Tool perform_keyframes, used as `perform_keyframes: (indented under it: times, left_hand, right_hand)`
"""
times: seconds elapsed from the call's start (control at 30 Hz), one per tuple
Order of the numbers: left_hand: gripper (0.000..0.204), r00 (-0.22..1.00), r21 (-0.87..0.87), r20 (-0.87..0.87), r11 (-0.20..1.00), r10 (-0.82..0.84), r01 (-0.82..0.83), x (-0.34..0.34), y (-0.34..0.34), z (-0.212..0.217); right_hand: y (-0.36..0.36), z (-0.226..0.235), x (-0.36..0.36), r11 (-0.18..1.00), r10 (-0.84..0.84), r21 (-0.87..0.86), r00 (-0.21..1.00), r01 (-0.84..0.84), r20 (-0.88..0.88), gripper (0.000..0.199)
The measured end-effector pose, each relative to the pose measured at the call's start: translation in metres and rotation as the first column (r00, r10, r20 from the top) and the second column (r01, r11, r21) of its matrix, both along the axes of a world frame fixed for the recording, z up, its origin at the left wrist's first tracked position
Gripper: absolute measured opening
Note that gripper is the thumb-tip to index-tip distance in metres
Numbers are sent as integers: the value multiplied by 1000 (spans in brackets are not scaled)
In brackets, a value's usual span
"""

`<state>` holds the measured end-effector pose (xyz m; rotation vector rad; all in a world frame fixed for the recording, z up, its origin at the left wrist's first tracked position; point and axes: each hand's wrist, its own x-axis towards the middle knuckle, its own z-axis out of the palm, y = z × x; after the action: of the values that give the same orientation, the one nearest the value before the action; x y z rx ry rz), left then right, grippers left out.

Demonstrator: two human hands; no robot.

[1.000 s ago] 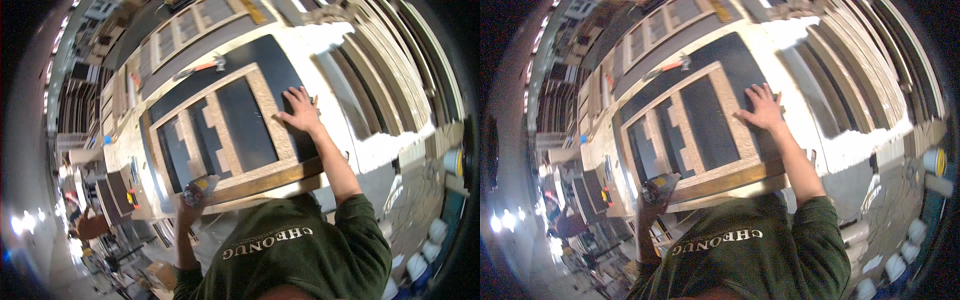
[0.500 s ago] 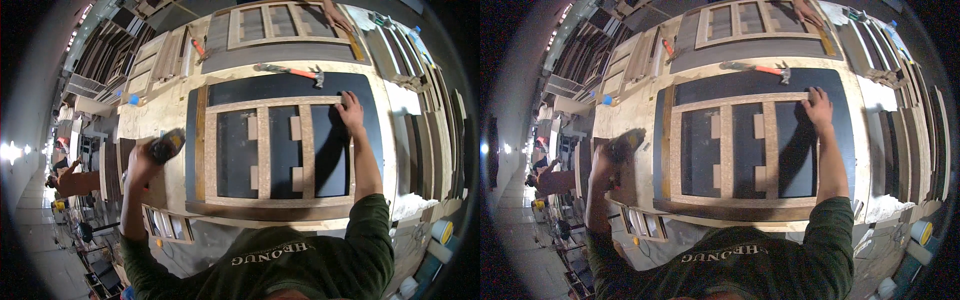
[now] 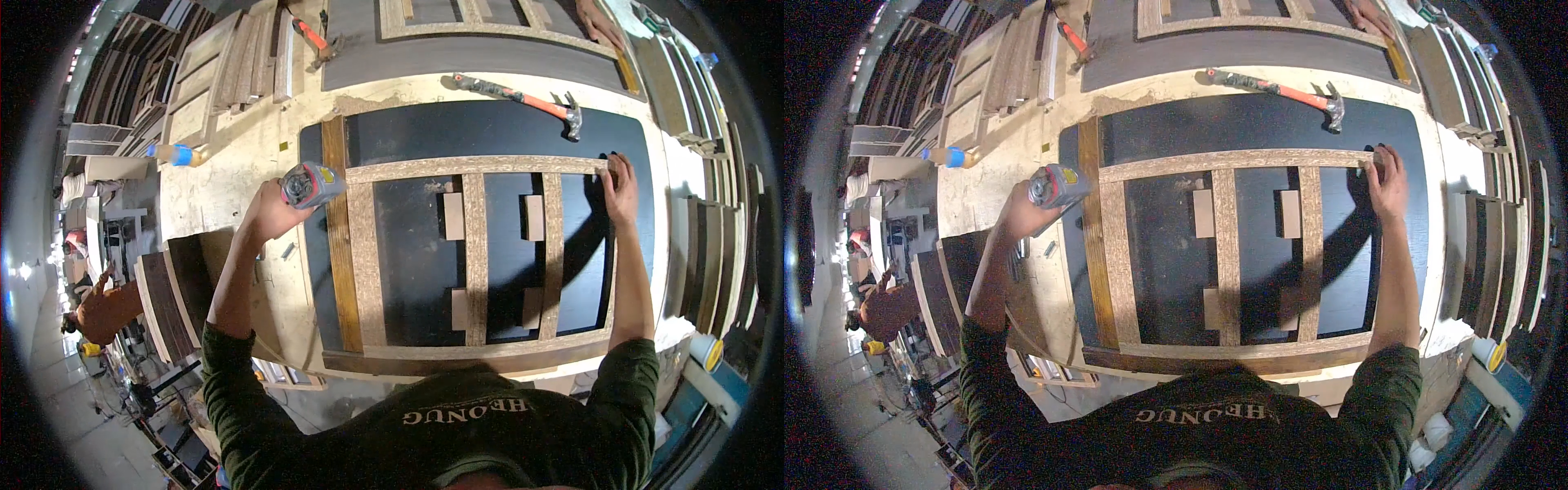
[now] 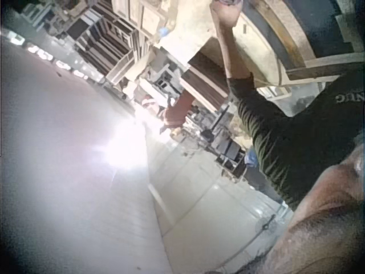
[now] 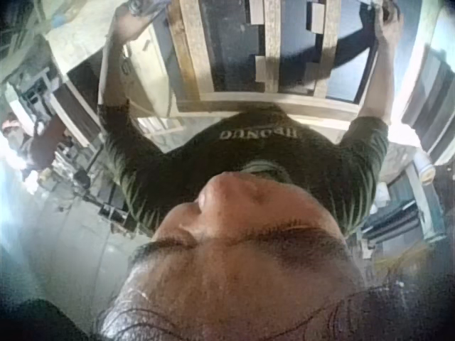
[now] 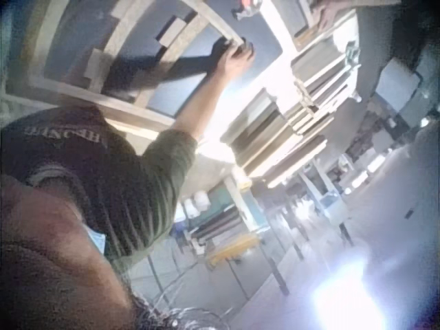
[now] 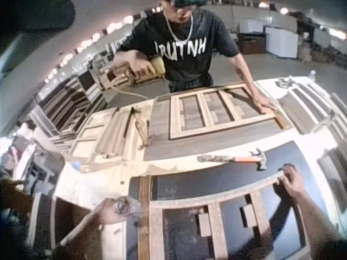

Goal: The person constructs a wooden frame on a workbench by holding the wooden pieces in position and fastening them together using a pneumatic nail gun before lifting and flipping the frame.

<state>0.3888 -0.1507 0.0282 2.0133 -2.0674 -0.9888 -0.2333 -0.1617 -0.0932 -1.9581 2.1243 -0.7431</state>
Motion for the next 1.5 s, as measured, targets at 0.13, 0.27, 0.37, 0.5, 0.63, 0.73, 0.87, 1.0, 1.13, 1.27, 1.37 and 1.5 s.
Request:
perform_keyframes:
  times: [0.13, 0.27, 0.37, 0.5, 0.63, 0.73, 0.87, 1.0, 1.13, 1.27, 1.37, 1.5]
  left_hand:
    - [43, 996, 75, 20, 994, 82, -83, -31, -9, 22]
    - [41, 998, 133, -64, 991, 1, 8, -13, -15, 3]
    - [41, 999, 139, -43, 990, 6, 0, -17, -17, 3]
    - [28, 997, 13, -68, 999, -35, 36, -14, -13, -5]
    - [28, 999, 26, -11, 999, -37, 37, -11, -15, -9]
    - [28, 995, 15, -42, 996, -90, 90, -14, -17, -10]
    - [28, 991, -12, -115, 998, -61, 60, -22, -14, -8]
    - [30, 1000, 55, -18, 998, -22, 23, -23, -18, -12]
    - [32, 993, 59, 116, 998, -15, 8, -19, -22, -20]
    - [31, 992, -28, -6, 991, -129, 129, -24, -18, -9]
    - [30, 993, -59, -45, 993, -108, 105, -36, -20, -1]
    - [32, 993, -14, 15, 993, -121, 121, -35, -25, -11]
  right_hand:
    - [0, -2, -7, 1000, 17, 10, 1000, -16, -26, 41]
    - [-1, 2, 2, 999, 12, 33, 1000, -12, 11, 42]
    - [-1, 0, -2, 999, 24, 21, 999, -24, -23, 42]
    - [0, 3, 2, 1000, 28, 5, 999, -28, -36, 42]
    - [-1, 6, 3, 999, 9, 40, 997, -6, -78, 41]
    - [0, 2, -1, 999, 6, 37, 998, -3, -70, 40]
    - [0, 4, 0, 1000, 24, 17, 994, -23, -108, 40]
    - [-2, 4, 4, 1000, 15, 25, 995, -13, -99, 40]
    - [1, 4, -2, 999, -3, 36, 999, 5, -54, 40]
    - [2, 6, 5, 999, -20, 49, 999, 22, -42, 41]
    - [0, 2, 0, 1000, -14, 10, 997, 14, -80, 40]
    - [0, 2, -1, 1000, -17, 10, 993, 18, -120, 41]
